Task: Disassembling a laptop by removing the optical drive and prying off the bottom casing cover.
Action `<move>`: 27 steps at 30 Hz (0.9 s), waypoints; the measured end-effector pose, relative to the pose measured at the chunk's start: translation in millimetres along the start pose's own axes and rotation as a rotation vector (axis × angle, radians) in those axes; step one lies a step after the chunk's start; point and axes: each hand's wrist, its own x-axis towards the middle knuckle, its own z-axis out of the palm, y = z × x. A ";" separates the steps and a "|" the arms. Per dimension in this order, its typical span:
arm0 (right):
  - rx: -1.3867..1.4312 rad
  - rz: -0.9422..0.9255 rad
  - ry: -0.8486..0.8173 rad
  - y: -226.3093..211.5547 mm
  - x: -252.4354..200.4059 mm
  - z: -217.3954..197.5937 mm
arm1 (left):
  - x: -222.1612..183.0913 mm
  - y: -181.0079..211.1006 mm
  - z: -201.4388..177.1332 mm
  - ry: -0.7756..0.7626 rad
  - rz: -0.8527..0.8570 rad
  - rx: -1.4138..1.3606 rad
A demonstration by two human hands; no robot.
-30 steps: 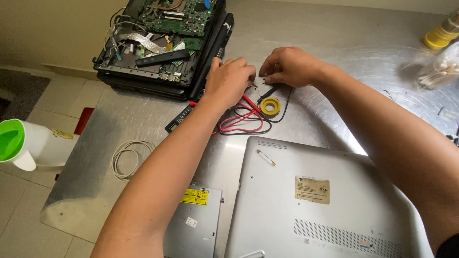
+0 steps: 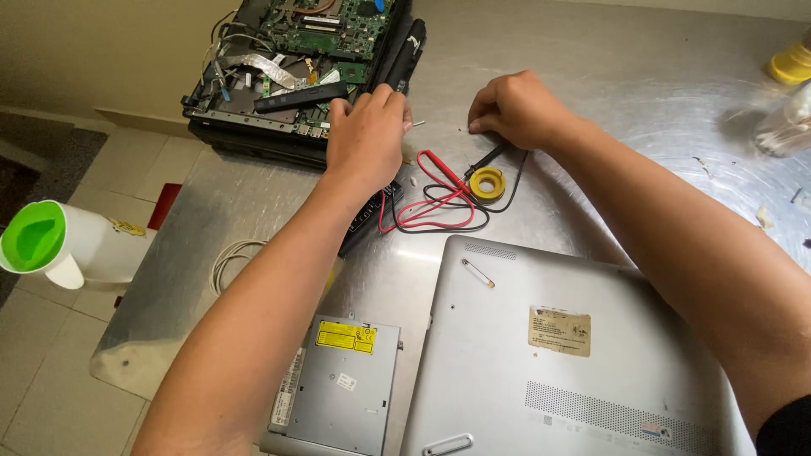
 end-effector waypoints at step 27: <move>0.415 0.348 0.106 -127.6 -212.4 -105.7 | -40.7 172.5 -43.4 0.300 0.470 -0.166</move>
